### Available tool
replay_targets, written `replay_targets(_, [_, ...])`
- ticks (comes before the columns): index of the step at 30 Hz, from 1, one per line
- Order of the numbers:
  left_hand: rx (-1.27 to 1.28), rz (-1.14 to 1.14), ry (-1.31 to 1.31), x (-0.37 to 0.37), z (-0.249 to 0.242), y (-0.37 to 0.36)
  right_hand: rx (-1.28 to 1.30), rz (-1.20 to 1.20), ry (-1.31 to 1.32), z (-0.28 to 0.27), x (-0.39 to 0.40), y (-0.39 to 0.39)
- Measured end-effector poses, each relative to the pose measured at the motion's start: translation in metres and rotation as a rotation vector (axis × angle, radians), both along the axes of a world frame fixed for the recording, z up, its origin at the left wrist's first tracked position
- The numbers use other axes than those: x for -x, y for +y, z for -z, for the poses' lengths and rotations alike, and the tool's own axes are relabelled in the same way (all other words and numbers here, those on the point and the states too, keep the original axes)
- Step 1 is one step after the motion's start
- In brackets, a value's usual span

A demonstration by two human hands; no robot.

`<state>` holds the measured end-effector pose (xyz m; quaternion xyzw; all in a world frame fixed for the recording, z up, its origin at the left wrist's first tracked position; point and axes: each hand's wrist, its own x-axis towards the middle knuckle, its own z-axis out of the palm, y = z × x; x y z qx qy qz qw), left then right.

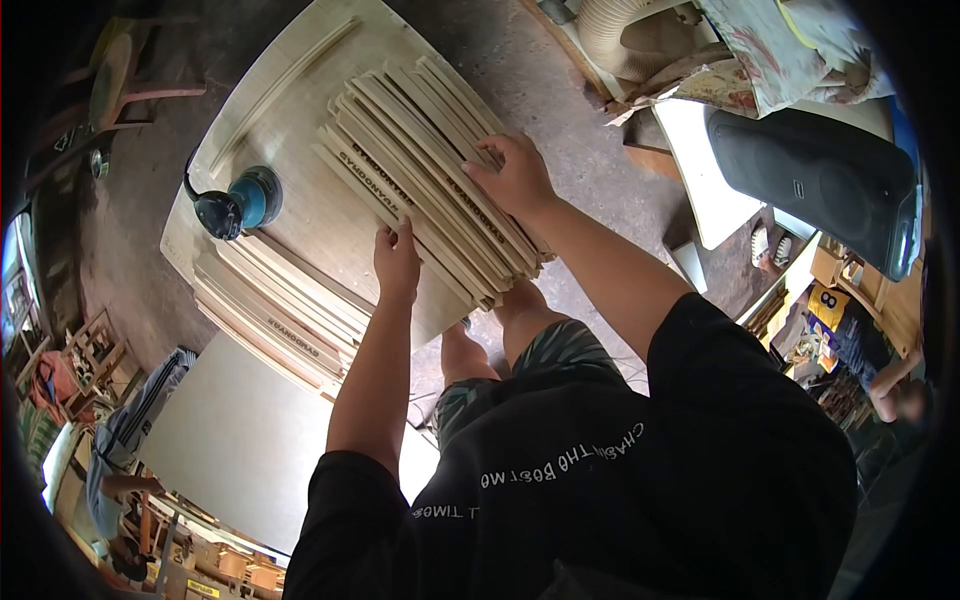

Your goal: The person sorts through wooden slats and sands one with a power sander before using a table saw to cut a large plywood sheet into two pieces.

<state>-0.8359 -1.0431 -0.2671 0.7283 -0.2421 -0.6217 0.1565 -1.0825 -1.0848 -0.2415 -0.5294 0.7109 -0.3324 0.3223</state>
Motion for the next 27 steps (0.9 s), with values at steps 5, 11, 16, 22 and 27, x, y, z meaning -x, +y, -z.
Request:
replay_targets(5, [0.064,-0.033,-0.070,0.009,-0.013,-0.002,-0.022,0.094,-0.003,0.009,0.008,-0.004])
replay_targets(11, [-0.008,-0.096,-0.014,0.010,-0.020,-0.004,-0.376,0.056,0.032,0.033,0.032,-0.014])
replay_targets(16, [-0.052,-0.061,0.029,0.013,-0.013,-0.009,-0.246,-0.030,0.119,0.014,0.030,-0.008])
replay_targets(22, [-0.019,-0.127,0.009,0.012,-0.014,-0.003,-0.527,-0.024,-0.126,-0.010,0.038,-0.026])
replay_targets(27, [-0.035,-0.197,0.013,0.010,-0.011,0.000,-0.546,-0.118,-0.076,0.011,0.044,-0.023])
